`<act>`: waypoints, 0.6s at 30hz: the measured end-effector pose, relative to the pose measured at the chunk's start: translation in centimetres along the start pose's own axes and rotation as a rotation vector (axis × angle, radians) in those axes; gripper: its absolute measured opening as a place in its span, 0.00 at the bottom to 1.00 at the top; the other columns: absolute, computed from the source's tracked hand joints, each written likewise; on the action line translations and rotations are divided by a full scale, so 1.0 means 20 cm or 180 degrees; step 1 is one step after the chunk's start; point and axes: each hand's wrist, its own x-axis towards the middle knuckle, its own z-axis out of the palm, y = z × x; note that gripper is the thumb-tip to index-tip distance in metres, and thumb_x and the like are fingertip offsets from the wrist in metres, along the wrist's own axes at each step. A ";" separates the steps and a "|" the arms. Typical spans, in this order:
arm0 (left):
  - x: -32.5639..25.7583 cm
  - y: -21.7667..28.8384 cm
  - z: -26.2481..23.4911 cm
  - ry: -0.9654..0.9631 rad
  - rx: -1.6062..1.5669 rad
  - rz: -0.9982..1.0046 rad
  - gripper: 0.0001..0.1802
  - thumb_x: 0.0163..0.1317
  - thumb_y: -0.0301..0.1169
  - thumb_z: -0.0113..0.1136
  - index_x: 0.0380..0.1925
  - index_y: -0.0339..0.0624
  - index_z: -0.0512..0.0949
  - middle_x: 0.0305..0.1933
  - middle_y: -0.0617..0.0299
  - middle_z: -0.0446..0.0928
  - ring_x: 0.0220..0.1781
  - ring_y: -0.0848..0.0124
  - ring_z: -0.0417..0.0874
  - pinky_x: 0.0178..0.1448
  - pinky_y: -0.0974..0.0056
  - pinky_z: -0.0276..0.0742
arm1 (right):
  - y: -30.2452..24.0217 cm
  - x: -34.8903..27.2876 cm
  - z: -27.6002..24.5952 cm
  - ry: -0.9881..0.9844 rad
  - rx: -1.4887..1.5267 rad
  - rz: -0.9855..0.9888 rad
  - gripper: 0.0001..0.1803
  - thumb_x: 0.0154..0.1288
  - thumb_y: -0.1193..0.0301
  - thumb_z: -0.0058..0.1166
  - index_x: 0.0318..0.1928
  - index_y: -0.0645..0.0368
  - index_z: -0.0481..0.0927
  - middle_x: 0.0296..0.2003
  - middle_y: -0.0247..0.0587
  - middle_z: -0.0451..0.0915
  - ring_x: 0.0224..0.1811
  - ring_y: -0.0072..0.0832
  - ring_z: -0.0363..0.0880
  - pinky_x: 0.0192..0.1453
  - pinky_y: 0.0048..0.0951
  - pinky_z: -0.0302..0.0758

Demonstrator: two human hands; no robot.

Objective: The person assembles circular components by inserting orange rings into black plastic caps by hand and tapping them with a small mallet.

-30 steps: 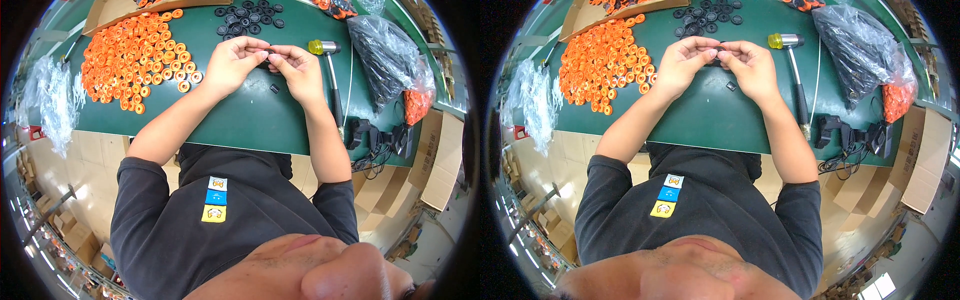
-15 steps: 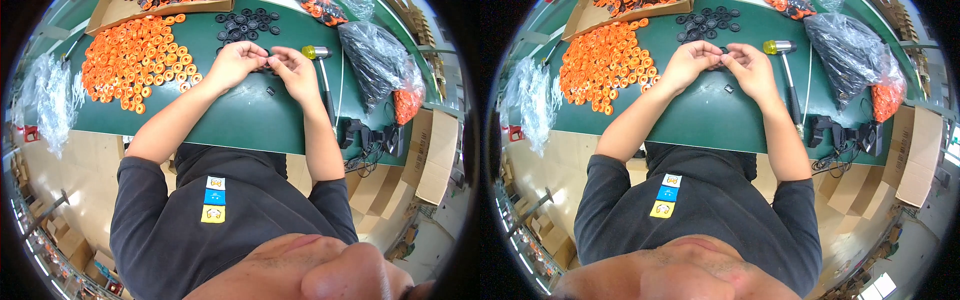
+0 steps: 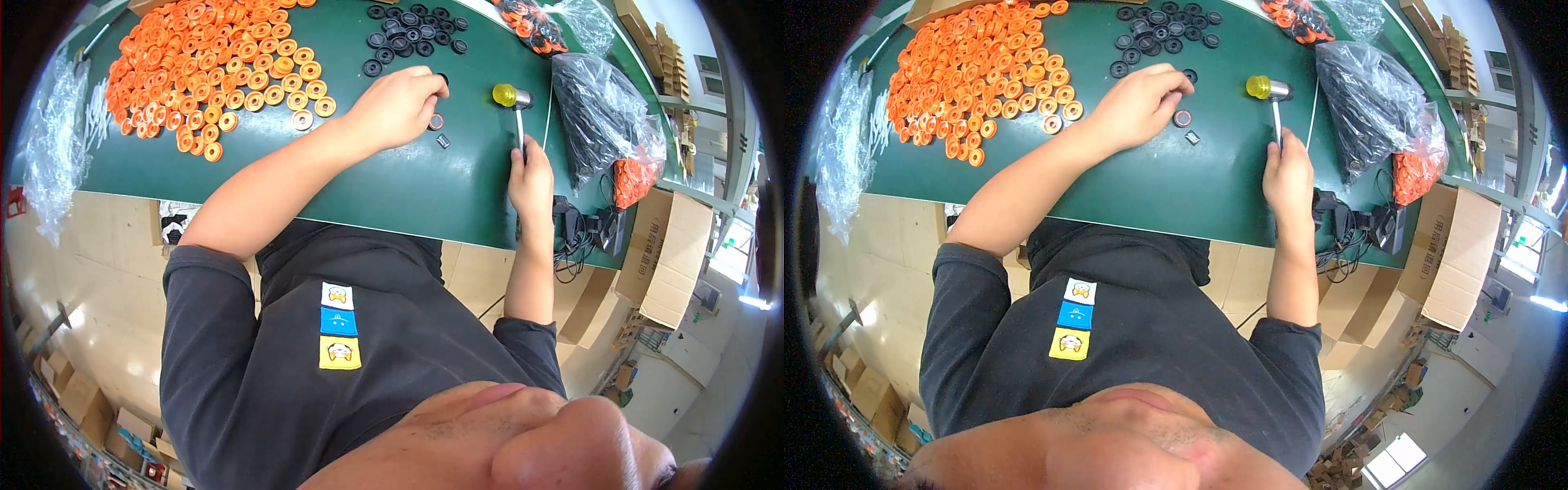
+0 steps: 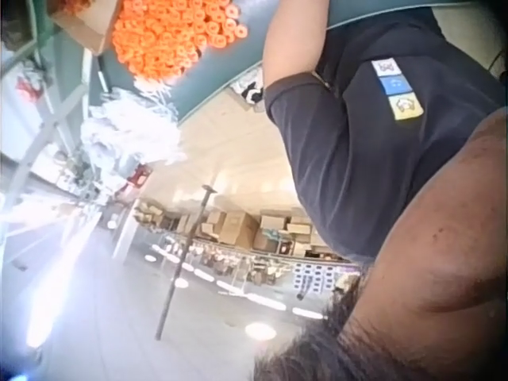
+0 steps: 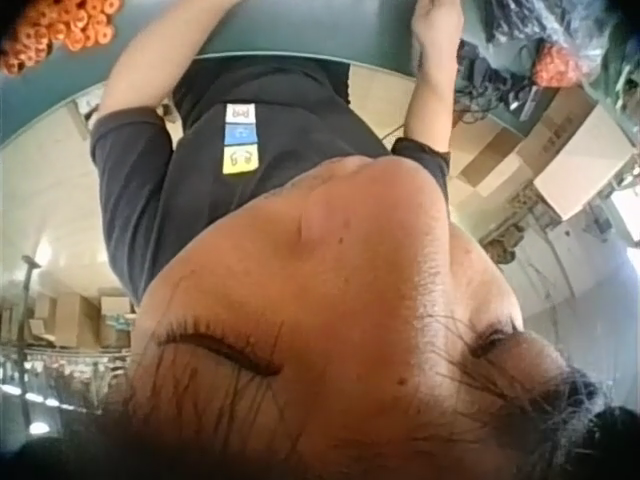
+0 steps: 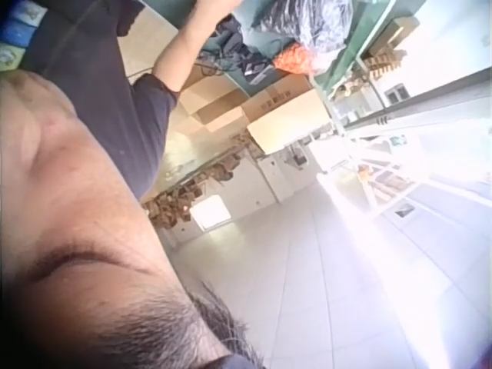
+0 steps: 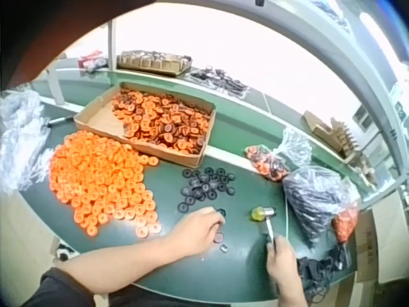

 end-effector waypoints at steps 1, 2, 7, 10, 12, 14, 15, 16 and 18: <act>0.00 -0.01 0.00 0.0014 -0.0004 -0.0017 0.08 0.65 0.24 0.55 0.42 0.38 0.80 0.42 0.52 0.79 0.45 0.52 0.83 0.50 0.53 0.79 | -0.02 -0.01 -0.03 -0.0015 -0.0001 -0.0016 0.18 0.73 0.71 0.53 0.59 0.65 0.75 0.37 0.50 0.80 0.35 0.45 0.81 0.41 0.41 0.78; -0.01 -0.03 -0.01 0.0160 0.0023 0.0021 0.08 0.65 0.24 0.54 0.42 0.38 0.80 0.42 0.52 0.79 0.45 0.52 0.83 0.50 0.53 0.79 | -0.05 -0.03 -0.08 -0.0622 0.1409 0.0662 0.19 0.74 0.72 0.51 0.62 0.65 0.74 0.35 0.43 0.79 0.30 0.34 0.78 0.35 0.33 0.76; 0.00 -0.03 -0.03 0.0359 0.0060 -0.0002 0.09 0.66 0.24 0.53 0.42 0.38 0.80 0.42 0.51 0.80 0.45 0.51 0.83 0.50 0.52 0.79 | -0.35 -0.11 -0.26 -0.1521 0.2974 0.1218 0.22 0.78 0.73 0.47 0.68 0.65 0.68 0.29 0.27 0.72 0.23 0.13 0.67 0.25 0.17 0.66; 0.00 -0.03 -0.03 0.0403 0.0089 -0.0134 0.08 0.66 0.24 0.53 0.42 0.38 0.80 0.42 0.51 0.81 0.46 0.50 0.83 0.50 0.51 0.79 | -0.47 -0.10 -0.29 -0.1575 0.2772 0.1038 0.23 0.78 0.73 0.47 0.70 0.63 0.68 0.29 0.27 0.71 0.23 0.13 0.67 0.26 0.18 0.66; 0.01 -0.03 -0.03 0.0485 0.0100 -0.0051 0.09 0.67 0.25 0.53 0.43 0.38 0.80 0.41 0.50 0.81 0.45 0.49 0.83 0.49 0.51 0.79 | -0.49 -0.11 -0.28 -0.1489 0.2544 0.0958 0.23 0.78 0.73 0.48 0.70 0.60 0.69 0.29 0.26 0.70 0.24 0.13 0.66 0.29 0.18 0.66; 0.01 -0.03 -0.02 0.0493 0.0085 -0.0063 0.09 0.67 0.25 0.53 0.43 0.38 0.80 0.41 0.50 0.81 0.45 0.49 0.83 0.49 0.50 0.79 | -0.45 -0.12 -0.18 -0.1480 0.2329 0.0829 0.24 0.78 0.73 0.48 0.71 0.60 0.69 0.29 0.25 0.70 0.25 0.13 0.66 0.29 0.17 0.66; 0.01 -0.03 -0.02 0.0502 0.0087 -0.0091 0.09 0.67 0.26 0.53 0.43 0.38 0.80 0.41 0.49 0.81 0.45 0.48 0.83 0.49 0.50 0.79 | -0.46 -0.11 -0.15 -0.1483 0.2130 0.0692 0.24 0.78 0.73 0.48 0.71 0.59 0.69 0.29 0.25 0.69 0.25 0.13 0.66 0.29 0.17 0.66; 0.01 -0.04 -0.02 0.0510 0.0089 -0.0089 0.09 0.67 0.26 0.53 0.43 0.38 0.80 0.41 0.49 0.81 0.45 0.48 0.83 0.49 0.50 0.79 | -0.46 -0.10 -0.17 -0.1679 0.2271 0.0981 0.24 0.77 0.74 0.48 0.71 0.60 0.68 0.28 0.26 0.70 0.25 0.14 0.67 0.30 0.19 0.67; 0.00 -0.04 -0.02 0.0506 0.0103 -0.0132 0.09 0.67 0.26 0.53 0.44 0.38 0.79 0.41 0.49 0.81 0.45 0.48 0.83 0.49 0.50 0.79 | -0.49 -0.09 -0.22 -0.1660 0.2453 0.1132 0.24 0.77 0.74 0.47 0.71 0.60 0.68 0.28 0.26 0.70 0.26 0.14 0.67 0.31 0.19 0.67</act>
